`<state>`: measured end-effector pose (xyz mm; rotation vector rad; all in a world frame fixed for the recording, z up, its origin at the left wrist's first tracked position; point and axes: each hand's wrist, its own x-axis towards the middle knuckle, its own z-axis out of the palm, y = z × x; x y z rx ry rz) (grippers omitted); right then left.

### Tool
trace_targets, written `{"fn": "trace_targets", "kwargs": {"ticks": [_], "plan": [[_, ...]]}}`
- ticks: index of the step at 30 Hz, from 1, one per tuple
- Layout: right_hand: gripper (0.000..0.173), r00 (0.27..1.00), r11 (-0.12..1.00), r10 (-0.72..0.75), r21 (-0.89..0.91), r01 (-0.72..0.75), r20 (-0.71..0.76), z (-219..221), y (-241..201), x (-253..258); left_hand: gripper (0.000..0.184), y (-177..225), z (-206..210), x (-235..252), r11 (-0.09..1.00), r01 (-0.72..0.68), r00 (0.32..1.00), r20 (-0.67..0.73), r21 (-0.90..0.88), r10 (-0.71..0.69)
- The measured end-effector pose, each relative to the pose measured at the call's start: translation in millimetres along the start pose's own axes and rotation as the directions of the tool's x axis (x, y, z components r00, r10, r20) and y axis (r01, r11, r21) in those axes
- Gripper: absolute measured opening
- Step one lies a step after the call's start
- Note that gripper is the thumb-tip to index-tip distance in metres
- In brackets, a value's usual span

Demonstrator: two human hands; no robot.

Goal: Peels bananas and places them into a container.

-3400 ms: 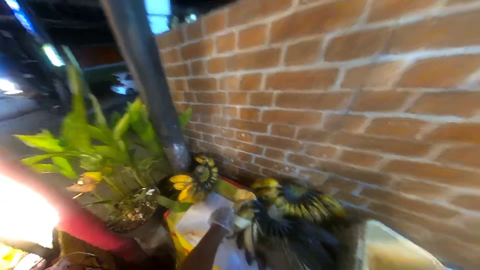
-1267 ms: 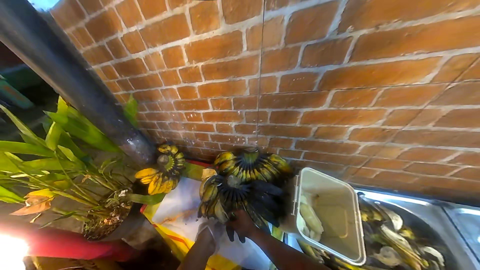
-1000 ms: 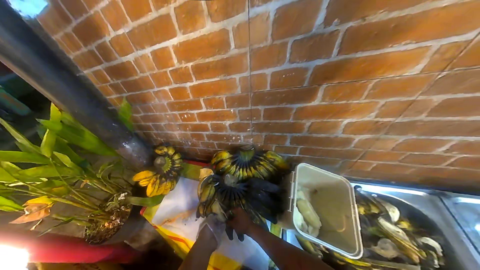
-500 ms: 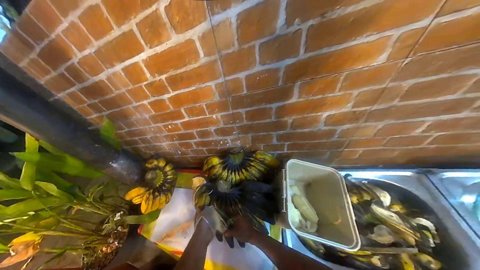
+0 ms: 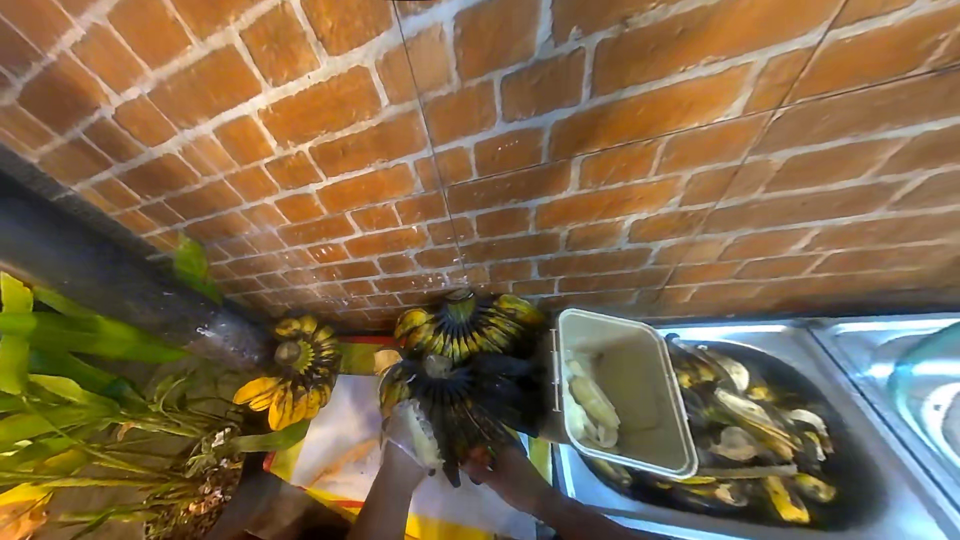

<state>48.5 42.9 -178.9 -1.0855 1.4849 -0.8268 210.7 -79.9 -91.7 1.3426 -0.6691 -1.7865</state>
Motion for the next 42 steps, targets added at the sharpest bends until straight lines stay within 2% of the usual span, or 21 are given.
{"fn": "trace_targets", "kwargs": {"ticks": [3, 5, 7, 9, 11, 13, 17, 25, 32, 37, 42], "plan": [[0.052, 1.000, 0.999, 0.007, 0.054, -0.005, -0.029, -20.7, -11.8, -39.4, 0.035, 8.2, 26.6, -9.2, 0.988, 0.071, 0.995, 0.082, -0.136, -0.060], [0.044, 0.993, 0.979, -0.104, 0.171, 0.112, -0.056, -35.3, -26.6, -62.1, 0.034, 12.2, 51.6, -17.2, 0.980, 0.075, 0.990, 0.134, -0.184, -0.050], [0.035, 0.956, 0.933, -0.259, 0.221, 0.284, -0.134, -49.2, -46.1, -85.2, 0.034, 14.7, 79.1, -29.7, 0.987, 0.047, 0.991, 0.131, -0.155, -0.026], [0.030, 0.892, 0.894, -0.387, 0.142, 0.425, -0.236, -61.6, -61.0, -104.3, 0.034, 14.9, 105.2, -42.1, 0.994, 0.035, 0.991, 0.129, -0.107, -0.021], [0.029, 0.805, 0.844, -0.507, 0.010, 0.536, -0.308, -73.0, -66.8, -115.8, 0.034, 13.5, 131.9, -50.7, 0.991, 0.081, 0.985, 0.163, -0.104, -0.063], [0.034, 0.761, 0.818, -0.557, -0.061, 0.572, -0.332, -83.4, -68.6, -125.0, 0.033, 8.3, 157.2, -58.1, 0.983, 0.126, 0.975, 0.199, -0.132, -0.098], [0.044, 0.729, 0.805, -0.578, -0.113, 0.582, -0.366, -101.2, -61.6, -140.2, 0.031, -6.4, 200.9, -76.1, 0.976, 0.172, 0.957, 0.260, -0.136, -0.132], [0.045, 0.748, 0.860, -0.498, -0.143, 0.490, -0.439, -131.3, -40.5, -166.9, 0.026, -41.2, 247.8, -99.5, 0.960, 0.245, 0.928, 0.320, -0.135, -0.192], [0.045, 0.821, 0.915, -0.389, -0.068, 0.398, -0.419, -149.8, -26.9, -176.6, 0.027, -60.7, 265.9, -111.7, 0.975, 0.214, 0.934, 0.307, -0.064, -0.185], [0.046, 0.796, 0.901, -0.421, -0.099, 0.422, -0.436, -155.0, -19.9, -180.2, 0.027, -67.7, 273.3, -115.8, 0.967, 0.234, 0.930, 0.314, -0.104, -0.191], [0.045, 0.772, 0.879, -0.468, -0.139, 0.455, -0.431, -157.6, -17.3, -186.0, 0.031, -69.4, 275.1, -114.4, 0.980, 0.178, 0.936, 0.323, -0.087, -0.141]]}}
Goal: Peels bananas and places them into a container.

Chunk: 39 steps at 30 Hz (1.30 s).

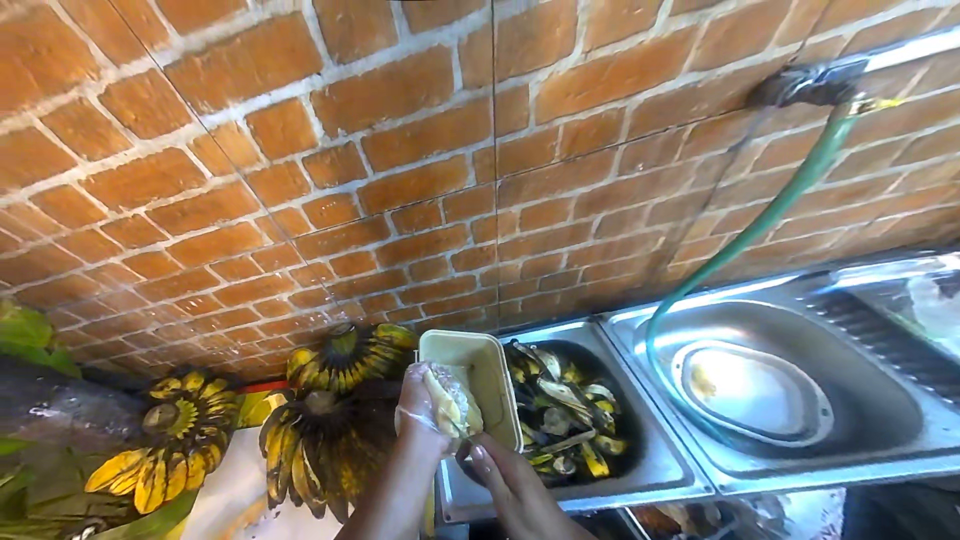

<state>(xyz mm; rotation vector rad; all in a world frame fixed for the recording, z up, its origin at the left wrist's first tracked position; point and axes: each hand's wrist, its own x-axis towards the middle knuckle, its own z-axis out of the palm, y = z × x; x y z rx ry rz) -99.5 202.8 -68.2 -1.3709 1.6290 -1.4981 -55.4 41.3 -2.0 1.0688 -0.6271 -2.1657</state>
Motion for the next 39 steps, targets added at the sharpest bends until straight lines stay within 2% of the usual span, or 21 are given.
{"fn": "trace_targets", "kwargs": {"ticks": [5, 10, 16, 21, 26, 30, 33, 36, 39], "plan": [[0.045, 0.998, 0.999, 0.053, -0.002, -0.053, 0.024, -0.7, 1.5, 1.9, 0.028, 0.2, 4.0, -5.0, 0.999, -0.019, 0.998, -0.064, 0.026, 0.021], [0.046, 0.994, 0.995, 0.099, -0.025, -0.098, 0.040, 1.9, 2.1, 7.9, 0.027, 1.1, 2.0, -4.9, 0.998, 0.022, 0.998, -0.062, -0.052, -0.025], [0.044, 0.970, 0.972, 0.233, -0.044, -0.231, 0.074, 2.2, 0.1, 13.3, 0.032, -5.8, -1.5, -8.0, 0.998, 0.057, 0.998, -0.021, -0.009, -0.057], [0.042, 0.956, 0.958, 0.284, -0.062, -0.280, 0.071, 5.6, 6.2, 21.1, 0.032, -8.9, -0.1, -6.6, 0.997, 0.008, 0.998, -0.066, 0.070, -0.003], [0.039, 0.935, 0.933, 0.350, -0.103, -0.344, 0.050, 8.2, 3.0, 33.0, 0.031, -11.5, -0.4, -0.2, 0.999, -0.030, 0.996, -0.080, 0.015, 0.031], [0.041, 0.937, 0.931, 0.348, -0.115, -0.346, 0.001, 15.6, 18.3, 41.7, 0.029, -17.2, -3.7, 9.7, 0.997, -0.079, 0.988, -0.136, 0.007, 0.079], [0.039, 0.959, 0.950, 0.279, -0.130, -0.283, -0.048, 22.6, 33.3, 45.2, 0.034, -22.3, -5.1, 13.0, 0.991, -0.120, 0.975, -0.181, 0.056, 0.128], [0.036, 0.971, 0.968, 0.237, -0.080, -0.239, -0.037, 17.7, 45.3, 52.4, 0.044, -27.8, -16.1, 22.8, 0.987, -0.122, 0.984, -0.119, 0.108, 0.135], [0.037, 0.947, 0.945, 0.317, -0.105, -0.311, 0.044, 1.6, 57.7, 66.1, 0.035, -30.0, -32.7, 28.6, 0.945, -0.139, 0.984, -0.069, 0.295, 0.167]]}}
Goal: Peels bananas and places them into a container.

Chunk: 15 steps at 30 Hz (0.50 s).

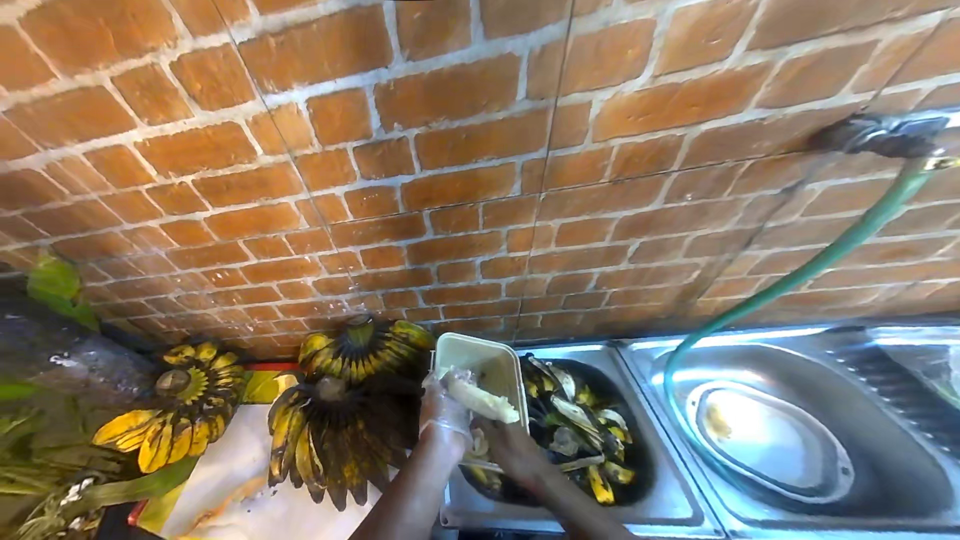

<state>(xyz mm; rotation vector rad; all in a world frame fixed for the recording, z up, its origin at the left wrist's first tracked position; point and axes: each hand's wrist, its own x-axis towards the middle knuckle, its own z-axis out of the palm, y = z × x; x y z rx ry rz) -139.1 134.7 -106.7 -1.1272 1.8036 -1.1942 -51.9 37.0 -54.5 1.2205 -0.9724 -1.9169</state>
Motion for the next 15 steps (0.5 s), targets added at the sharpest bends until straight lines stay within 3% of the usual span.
{"fn": "trace_targets", "kwargs": {"ticks": [3, 5, 7, 9, 11, 13, 15], "plan": [[0.044, 0.941, 0.950, 0.280, 0.088, -0.301, 0.189, -17.0, -4.5, 15.0, 0.036, -5.6, -24.2, 3.3, 0.991, -0.030, 0.998, -0.051, 0.130, 0.037], [0.050, 0.813, 0.760, 0.431, 0.329, -0.561, 0.390, -18.4, 3.0, 23.7, 0.039, -8.4, -53.1, 5.6, 0.991, -0.050, 0.998, -0.035, 0.127, 0.055], [0.049, 0.711, 0.534, 0.455, 0.474, -0.700, 0.537, -9.1, 9.0, 24.5, 0.038, -7.5, -90.0, 0.9, 0.981, -0.060, 0.997, -0.042, 0.183, 0.069], [0.053, 0.730, 0.578, 0.410, 0.464, -0.672, 0.547, 8.0, -0.9, 14.9, 0.032, -9.4, -136.3, -6.1, 0.958, -0.047, 0.989, -0.123, 0.284, 0.085], [0.055, 0.819, 0.795, 0.324, 0.332, -0.507, 0.474, 31.5, -19.6, -1.4, 0.032, -23.9, -194.5, -8.3, 0.882, 0.021, 0.971, -0.219, 0.470, 0.094], [0.046, 0.886, 0.953, 0.195, 0.131, -0.272, 0.421, 58.2, -31.7, -9.3, 0.037, -41.7, -246.2, -7.0, 0.713, 0.119, 0.962, -0.257, 0.691, 0.089], [0.040, 0.890, 0.995, 0.100, -0.064, -0.080, 0.445, 84.2, -40.2, -9.1, 0.039, -52.8, -276.2, -14.2, 0.547, 0.156, 0.959, -0.260, 0.822, 0.116]]}}
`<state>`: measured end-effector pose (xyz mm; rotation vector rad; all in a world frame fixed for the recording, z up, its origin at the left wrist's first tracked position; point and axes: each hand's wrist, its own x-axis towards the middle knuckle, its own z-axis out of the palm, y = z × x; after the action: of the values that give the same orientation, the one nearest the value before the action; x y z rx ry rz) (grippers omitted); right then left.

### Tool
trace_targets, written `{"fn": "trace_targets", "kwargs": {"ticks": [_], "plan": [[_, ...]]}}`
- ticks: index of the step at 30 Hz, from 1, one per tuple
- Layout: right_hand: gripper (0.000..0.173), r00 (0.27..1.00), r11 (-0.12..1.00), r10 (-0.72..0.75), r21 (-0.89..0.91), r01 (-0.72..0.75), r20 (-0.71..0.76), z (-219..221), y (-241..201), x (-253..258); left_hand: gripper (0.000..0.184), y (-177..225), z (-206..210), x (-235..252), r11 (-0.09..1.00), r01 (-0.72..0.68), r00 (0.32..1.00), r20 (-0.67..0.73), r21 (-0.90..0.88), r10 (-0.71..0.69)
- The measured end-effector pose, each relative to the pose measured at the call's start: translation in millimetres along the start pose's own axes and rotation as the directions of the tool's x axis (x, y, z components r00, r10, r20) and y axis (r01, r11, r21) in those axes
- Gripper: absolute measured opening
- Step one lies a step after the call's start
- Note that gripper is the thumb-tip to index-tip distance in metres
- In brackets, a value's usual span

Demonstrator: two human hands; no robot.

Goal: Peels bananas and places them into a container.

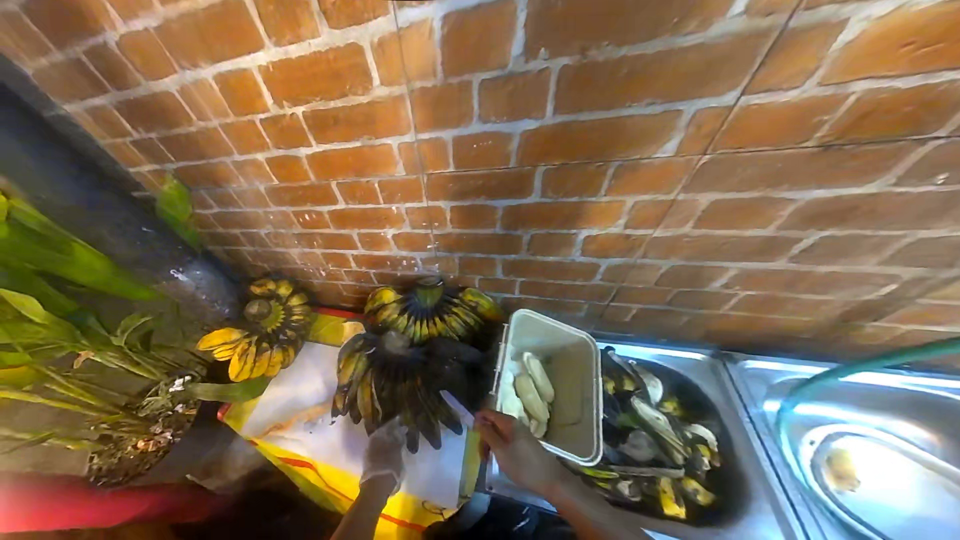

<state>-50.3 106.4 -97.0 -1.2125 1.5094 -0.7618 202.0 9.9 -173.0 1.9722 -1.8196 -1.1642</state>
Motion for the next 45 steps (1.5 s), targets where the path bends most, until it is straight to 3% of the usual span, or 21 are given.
{"fn": "trace_targets", "kwargs": {"ticks": [5, 10, 13, 19, 23, 27, 31, 35, 39, 42, 45], "plan": [[0.049, 0.992, 0.886, 0.087, -0.462, -0.035, 0.092, 49.7, -37.0, 52.4, 0.046, 2.1, -19.3, -5.5, 0.969, -0.027, 0.984, -0.162, 0.246, 0.068], [0.052, 0.987, 0.828, 0.137, -0.556, -0.068, 0.083, 88.7, -53.5, 106.8, 0.045, 10.0, -48.0, 13.1, 0.917, -0.030, 0.998, -0.031, 0.397, 0.046], [0.054, 0.984, 0.828, 0.177, -0.541, -0.146, 0.006, 98.3, -65.2, 119.9, 0.044, 12.4, -61.0, 22.7, 0.897, -0.052, 0.999, 0.018, 0.438, 0.049], [0.049, 0.982, 0.850, 0.189, -0.501, -0.165, -0.003, 110.9, -75.4, 134.2, 0.044, 9.9, -84.2, 34.0, 0.886, -0.030, 0.998, -0.042, 0.464, 0.056], [0.045, 0.985, 0.879, 0.173, -0.448, -0.165, -0.022, 116.3, -73.9, 144.2, 0.043, 4.9, -99.4, 51.6, 0.778, -0.105, 0.994, 0.076, 0.619, 0.074], [0.043, 0.985, 0.902, 0.164, -0.398, -0.170, -0.050, 123.7, -61.6, 147.5, 0.038, 0.1, -110.5, 60.8, 0.909, -0.066, 0.997, -0.010, 0.411, 0.077], [0.044, 0.989, 0.905, 0.141, -0.412, -0.110, 0.046, 134.7, -60.1, 134.6, 0.039, 3.2, -116.6, 59.8, 0.928, -0.088, 0.995, 0.069, 0.361, 0.068], [0.043, 0.983, 0.890, 0.051, -0.456, 0.035, 0.176, 147.8, -37.0, 114.2, 0.042, 5.1, -116.1, 71.7, 0.893, -0.080, 0.985, 0.173, 0.443, 0.002], [0.042, 0.891, 0.874, 0.163, -0.480, 0.069, 0.424, 140.0, -25.0, 83.8, 0.052, 12.4, -107.7, 77.2, 0.777, -0.087, 0.970, 0.231, 0.623, -0.077], [0.043, 0.905, 0.895, 0.171, -0.446, 0.023, 0.390, 127.7, -10.5, 66.4, 0.059, 9.7, -88.2, 64.4, 0.757, -0.098, 0.969, 0.236, 0.646, -0.076], [0.046, 0.959, 0.948, 0.136, -0.315, -0.052, 0.251, 117.9, -14.8, 60.4, 0.062, 6.4, -85.0, 43.0, 0.820, -0.105, 0.955, 0.288, 0.562, -0.075]]}}
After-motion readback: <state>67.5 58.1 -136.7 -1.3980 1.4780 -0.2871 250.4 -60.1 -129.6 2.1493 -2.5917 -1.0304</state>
